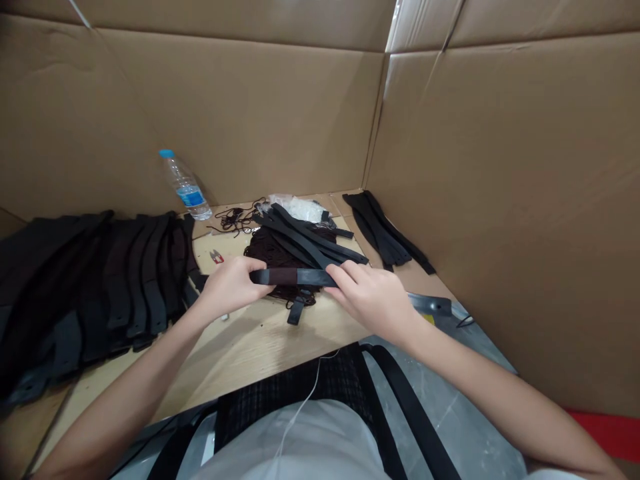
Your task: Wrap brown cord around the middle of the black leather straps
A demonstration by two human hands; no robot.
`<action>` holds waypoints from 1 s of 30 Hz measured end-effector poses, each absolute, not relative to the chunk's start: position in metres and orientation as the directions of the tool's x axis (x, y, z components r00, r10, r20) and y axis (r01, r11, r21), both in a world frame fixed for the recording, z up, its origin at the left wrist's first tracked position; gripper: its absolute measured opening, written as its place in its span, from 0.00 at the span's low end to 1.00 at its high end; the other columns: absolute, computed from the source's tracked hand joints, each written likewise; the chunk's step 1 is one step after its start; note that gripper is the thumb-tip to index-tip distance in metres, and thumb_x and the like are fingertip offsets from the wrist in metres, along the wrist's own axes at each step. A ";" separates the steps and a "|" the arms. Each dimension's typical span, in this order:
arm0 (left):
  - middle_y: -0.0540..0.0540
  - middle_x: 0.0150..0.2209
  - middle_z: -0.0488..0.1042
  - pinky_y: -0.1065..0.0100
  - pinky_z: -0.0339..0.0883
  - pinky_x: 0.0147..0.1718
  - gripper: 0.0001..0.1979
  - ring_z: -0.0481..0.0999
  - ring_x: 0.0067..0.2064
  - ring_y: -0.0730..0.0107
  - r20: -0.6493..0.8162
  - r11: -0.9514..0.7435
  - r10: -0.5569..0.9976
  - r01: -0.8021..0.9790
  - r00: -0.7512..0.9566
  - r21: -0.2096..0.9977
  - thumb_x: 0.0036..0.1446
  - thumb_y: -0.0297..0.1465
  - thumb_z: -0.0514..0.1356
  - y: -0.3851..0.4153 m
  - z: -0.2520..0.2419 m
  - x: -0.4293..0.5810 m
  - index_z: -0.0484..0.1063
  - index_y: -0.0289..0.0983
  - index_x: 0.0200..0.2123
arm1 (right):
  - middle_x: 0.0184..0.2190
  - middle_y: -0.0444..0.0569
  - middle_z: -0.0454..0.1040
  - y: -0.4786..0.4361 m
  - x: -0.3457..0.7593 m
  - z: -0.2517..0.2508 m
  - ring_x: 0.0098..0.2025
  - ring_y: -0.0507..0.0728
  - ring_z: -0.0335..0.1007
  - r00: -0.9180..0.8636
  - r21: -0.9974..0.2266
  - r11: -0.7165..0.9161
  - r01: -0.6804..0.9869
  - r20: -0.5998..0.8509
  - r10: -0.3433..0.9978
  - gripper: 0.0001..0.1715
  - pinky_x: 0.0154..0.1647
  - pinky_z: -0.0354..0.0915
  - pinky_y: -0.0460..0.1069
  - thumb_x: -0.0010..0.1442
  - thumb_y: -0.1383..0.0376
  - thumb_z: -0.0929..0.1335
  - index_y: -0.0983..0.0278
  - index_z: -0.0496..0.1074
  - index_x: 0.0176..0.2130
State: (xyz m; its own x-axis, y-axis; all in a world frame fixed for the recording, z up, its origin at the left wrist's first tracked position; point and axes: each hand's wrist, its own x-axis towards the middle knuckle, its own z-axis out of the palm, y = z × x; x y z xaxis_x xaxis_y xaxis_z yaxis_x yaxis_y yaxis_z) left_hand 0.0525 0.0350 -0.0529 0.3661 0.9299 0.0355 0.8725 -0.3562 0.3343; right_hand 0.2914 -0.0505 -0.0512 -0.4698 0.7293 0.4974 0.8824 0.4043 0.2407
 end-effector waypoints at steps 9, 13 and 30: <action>0.45 0.32 0.78 0.65 0.61 0.29 0.08 0.77 0.35 0.58 0.179 -0.552 0.824 0.832 0.537 0.046 0.53 0.28 0.57 0.015 -0.062 0.051 0.74 0.38 0.36 | 0.30 0.51 0.78 -0.059 0.300 -0.073 0.28 0.57 0.74 -0.507 0.276 0.426 0.862 0.455 0.732 0.18 0.25 0.60 0.50 0.70 0.61 0.59 0.70 0.73 0.43; 0.43 0.29 0.75 0.63 0.62 0.29 0.06 0.76 0.33 0.58 0.469 -0.591 0.619 0.767 0.630 -0.249 0.56 0.27 0.56 0.007 -0.077 0.045 0.74 0.35 0.32 | 0.40 0.51 0.81 -0.053 0.308 -0.078 0.37 0.59 0.78 -0.389 -0.132 0.437 0.890 0.282 0.877 0.15 0.32 0.65 0.50 0.69 0.61 0.61 0.66 0.72 0.48; 0.47 0.21 0.74 0.66 0.52 0.25 0.12 0.75 0.29 0.57 0.041 -0.351 0.936 0.926 0.349 0.139 0.44 0.42 0.60 0.005 -0.069 0.053 0.74 0.40 0.20 | 0.31 0.50 0.74 -0.050 0.310 -0.075 0.33 0.59 0.70 -0.659 0.388 0.541 0.746 0.315 0.683 0.14 0.35 0.57 0.52 0.64 0.69 0.65 0.70 0.71 0.48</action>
